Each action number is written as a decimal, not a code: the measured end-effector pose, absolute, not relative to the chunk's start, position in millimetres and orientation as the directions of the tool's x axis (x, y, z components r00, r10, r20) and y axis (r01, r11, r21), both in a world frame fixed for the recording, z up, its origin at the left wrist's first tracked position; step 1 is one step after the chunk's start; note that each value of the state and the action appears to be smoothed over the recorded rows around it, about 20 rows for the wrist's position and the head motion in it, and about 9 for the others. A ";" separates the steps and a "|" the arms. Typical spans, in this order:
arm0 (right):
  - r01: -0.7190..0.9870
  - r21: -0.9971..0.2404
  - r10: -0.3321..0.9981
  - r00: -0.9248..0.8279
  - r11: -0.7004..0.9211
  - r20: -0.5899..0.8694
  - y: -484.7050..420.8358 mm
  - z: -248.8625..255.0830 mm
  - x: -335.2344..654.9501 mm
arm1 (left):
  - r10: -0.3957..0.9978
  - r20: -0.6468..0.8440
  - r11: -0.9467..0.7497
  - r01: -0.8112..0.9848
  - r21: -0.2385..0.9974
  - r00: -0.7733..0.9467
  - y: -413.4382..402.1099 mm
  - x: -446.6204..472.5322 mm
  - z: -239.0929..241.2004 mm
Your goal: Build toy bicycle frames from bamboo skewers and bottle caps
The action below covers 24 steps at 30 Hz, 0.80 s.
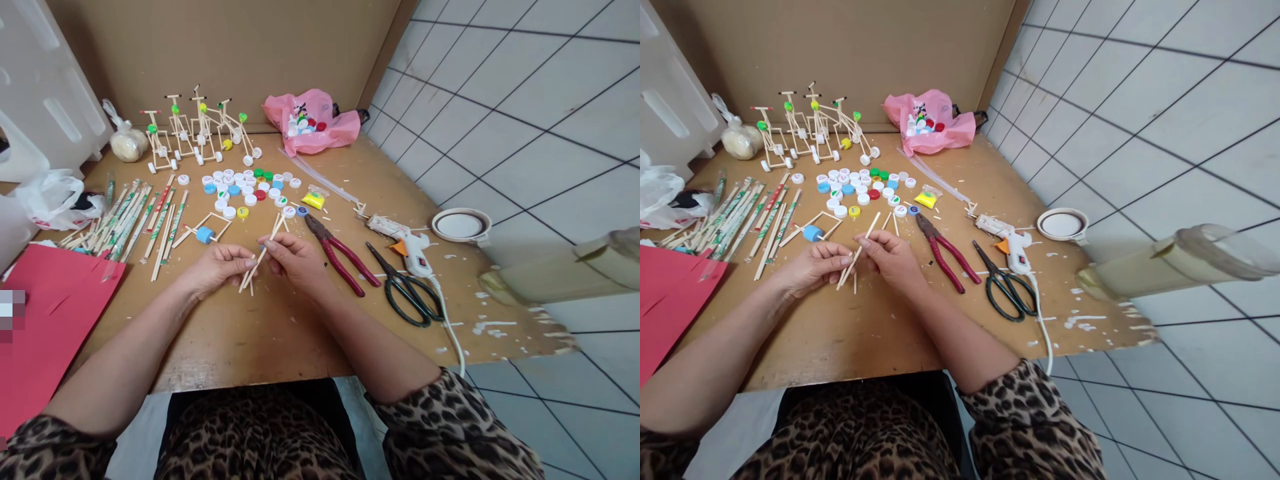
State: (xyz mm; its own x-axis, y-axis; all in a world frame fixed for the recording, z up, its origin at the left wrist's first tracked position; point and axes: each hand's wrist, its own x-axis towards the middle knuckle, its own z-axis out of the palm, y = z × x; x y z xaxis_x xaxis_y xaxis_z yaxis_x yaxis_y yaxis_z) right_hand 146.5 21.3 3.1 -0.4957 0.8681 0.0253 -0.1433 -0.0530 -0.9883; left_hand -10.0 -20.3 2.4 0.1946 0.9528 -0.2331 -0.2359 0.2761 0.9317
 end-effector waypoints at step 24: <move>0.043 -0.944 0.767 -0.596 0.326 0.237 19.9 -16.9 147.8 | 0.941 -0.334 0.287 -0.389 0.875 -0.055 -14.3 -16.3 4.2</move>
